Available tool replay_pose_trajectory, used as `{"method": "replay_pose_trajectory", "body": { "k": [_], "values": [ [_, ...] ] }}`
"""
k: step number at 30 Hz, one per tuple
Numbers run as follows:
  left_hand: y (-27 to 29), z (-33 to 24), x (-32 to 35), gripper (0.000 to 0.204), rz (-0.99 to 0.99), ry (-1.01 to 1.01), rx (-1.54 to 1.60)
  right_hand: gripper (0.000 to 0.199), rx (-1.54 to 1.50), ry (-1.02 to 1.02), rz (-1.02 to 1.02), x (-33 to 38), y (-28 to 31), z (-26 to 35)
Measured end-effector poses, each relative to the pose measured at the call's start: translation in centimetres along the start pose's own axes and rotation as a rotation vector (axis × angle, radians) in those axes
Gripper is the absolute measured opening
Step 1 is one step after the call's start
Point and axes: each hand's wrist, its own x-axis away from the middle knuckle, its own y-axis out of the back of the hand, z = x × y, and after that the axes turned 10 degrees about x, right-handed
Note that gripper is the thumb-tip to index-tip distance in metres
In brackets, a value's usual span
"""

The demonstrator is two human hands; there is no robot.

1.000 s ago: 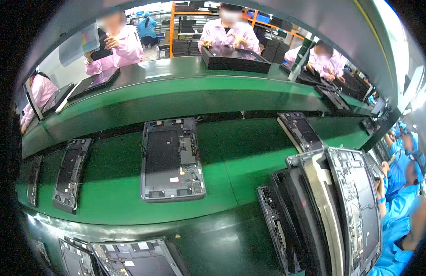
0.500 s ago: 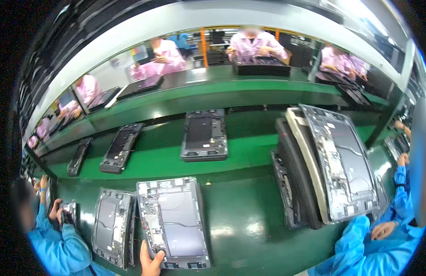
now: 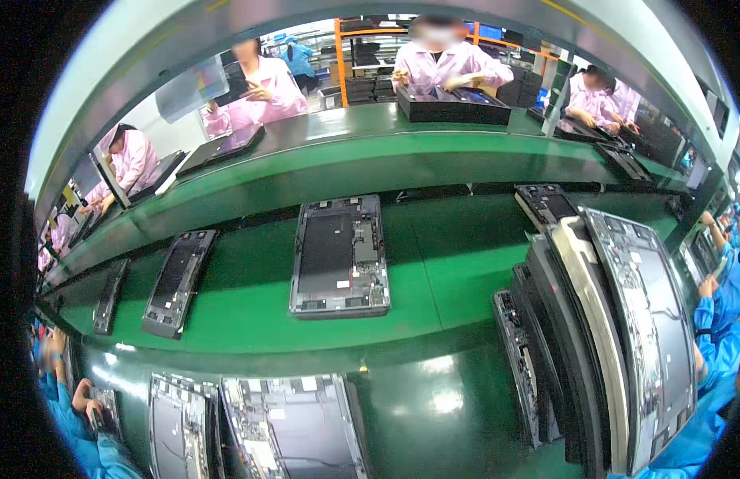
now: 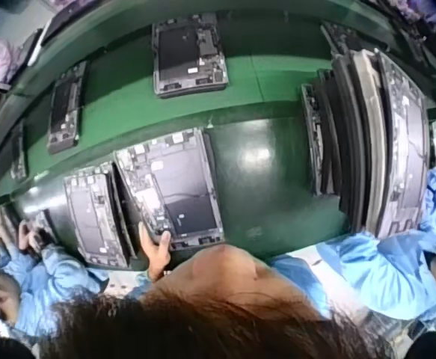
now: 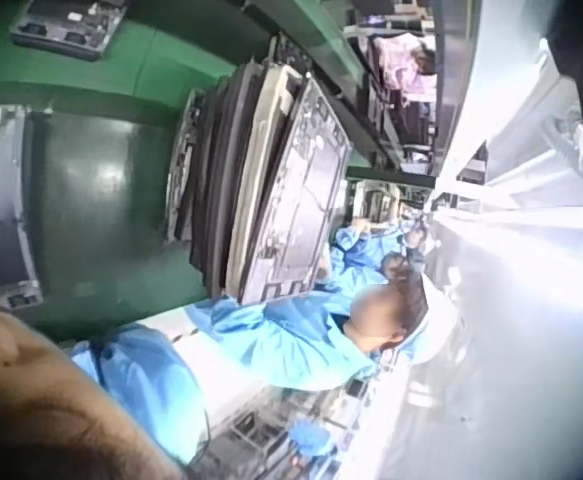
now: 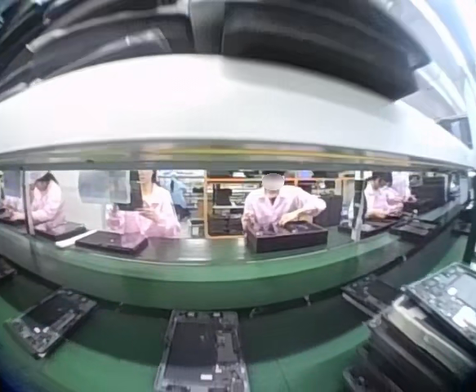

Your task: Assembling internal components and cases for electronic tablets on a production line.

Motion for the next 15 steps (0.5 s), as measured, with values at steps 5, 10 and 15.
{"method": "replay_pose_trajectory", "body": {
  "k": [5,10,15],
  "values": [
    [-1.2,-0.9,-3.4,0.057,-0.08,-0.154,0.226,0.02,-0.083,0.1,0.159,10.1,-9.8,4.0],
    [-2.3,-1.3,-4.5,0.046,0.024,-0.052,0.358,0.021,-0.122,0.217,0.275,20.4,-17.8,6.9],
    [-5.0,-2.9,0.7,0.069,-0.08,-0.009,0.793,0.036,-0.089,0.304,0.112,26.2,-3.7,10.3]
  ]
}}
